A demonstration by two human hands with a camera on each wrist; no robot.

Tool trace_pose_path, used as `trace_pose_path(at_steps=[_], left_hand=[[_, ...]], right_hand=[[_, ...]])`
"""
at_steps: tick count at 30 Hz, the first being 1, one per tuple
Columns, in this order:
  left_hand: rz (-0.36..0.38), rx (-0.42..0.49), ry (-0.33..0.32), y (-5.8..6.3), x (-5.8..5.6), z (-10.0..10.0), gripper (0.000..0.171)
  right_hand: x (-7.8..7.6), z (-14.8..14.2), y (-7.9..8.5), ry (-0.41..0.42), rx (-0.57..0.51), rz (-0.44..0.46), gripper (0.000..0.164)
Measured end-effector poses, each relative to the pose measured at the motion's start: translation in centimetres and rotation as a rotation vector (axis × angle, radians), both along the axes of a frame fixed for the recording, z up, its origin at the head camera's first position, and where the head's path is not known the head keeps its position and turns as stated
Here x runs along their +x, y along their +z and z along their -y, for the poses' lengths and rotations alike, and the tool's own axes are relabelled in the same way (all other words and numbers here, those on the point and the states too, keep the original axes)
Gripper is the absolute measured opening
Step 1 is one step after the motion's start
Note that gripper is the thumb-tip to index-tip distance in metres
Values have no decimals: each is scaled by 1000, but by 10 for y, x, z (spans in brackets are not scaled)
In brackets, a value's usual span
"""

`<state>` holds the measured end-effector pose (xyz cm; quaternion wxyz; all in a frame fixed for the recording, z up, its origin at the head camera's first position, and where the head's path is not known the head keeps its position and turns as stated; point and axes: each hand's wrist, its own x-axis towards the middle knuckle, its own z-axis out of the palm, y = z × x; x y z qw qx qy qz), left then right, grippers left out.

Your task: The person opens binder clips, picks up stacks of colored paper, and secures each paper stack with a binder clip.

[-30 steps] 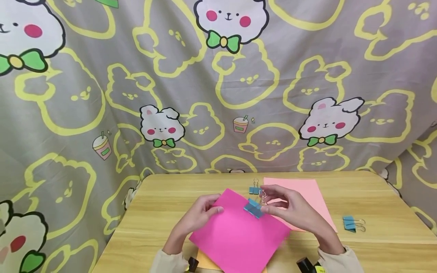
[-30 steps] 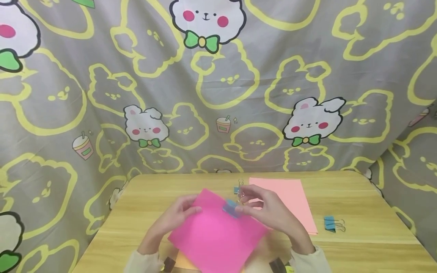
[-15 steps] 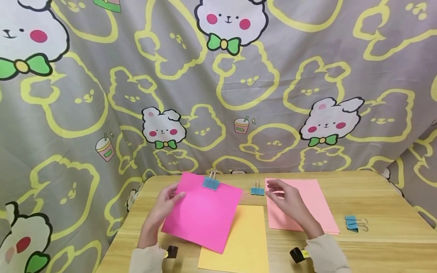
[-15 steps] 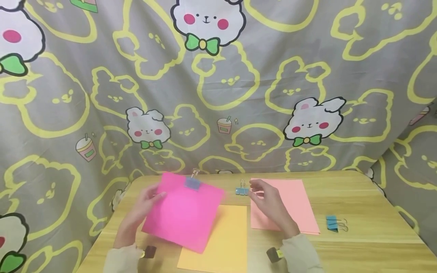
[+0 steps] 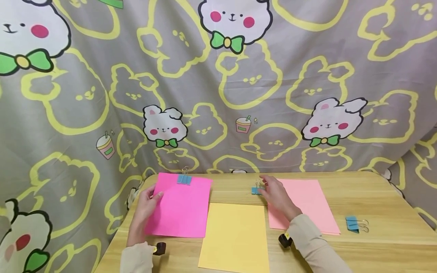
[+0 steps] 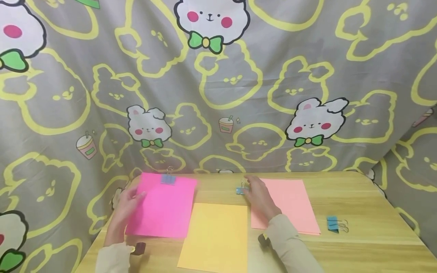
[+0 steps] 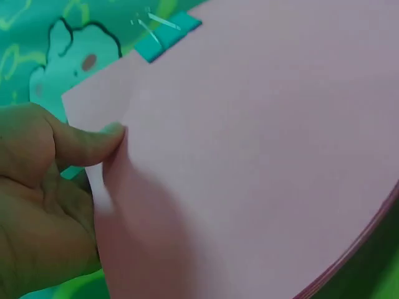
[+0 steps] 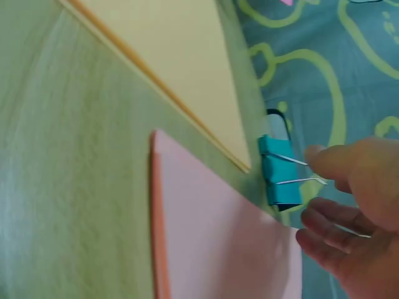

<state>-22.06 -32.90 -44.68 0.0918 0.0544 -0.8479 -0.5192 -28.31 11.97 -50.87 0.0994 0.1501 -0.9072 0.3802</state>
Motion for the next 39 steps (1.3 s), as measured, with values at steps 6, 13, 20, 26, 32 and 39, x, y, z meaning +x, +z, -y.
trace_pose_path(at_steps=[6,13,20,26,32,39], left_hand=[[24,-47,50,-14,-5,12,41],[18,-73,78,-32,-8,17,34],[1,-73,136,-43,-13,14,26],[39,-190,184,-49,-16,17,23],[101,-364,222,-45,-12,18,33],[97,-476,193,-44,-15,12,56]], right_hand=[[-6,2,-2,-27,57,-27,48],[-8,5,-3,-43,137,-63,36],[-8,7,2,-26,116,-79,14],[-5,8,11,11,26,8,11],[8,-1,26,49,-41,89,17],[33,-26,45,51,-55,101,16]])
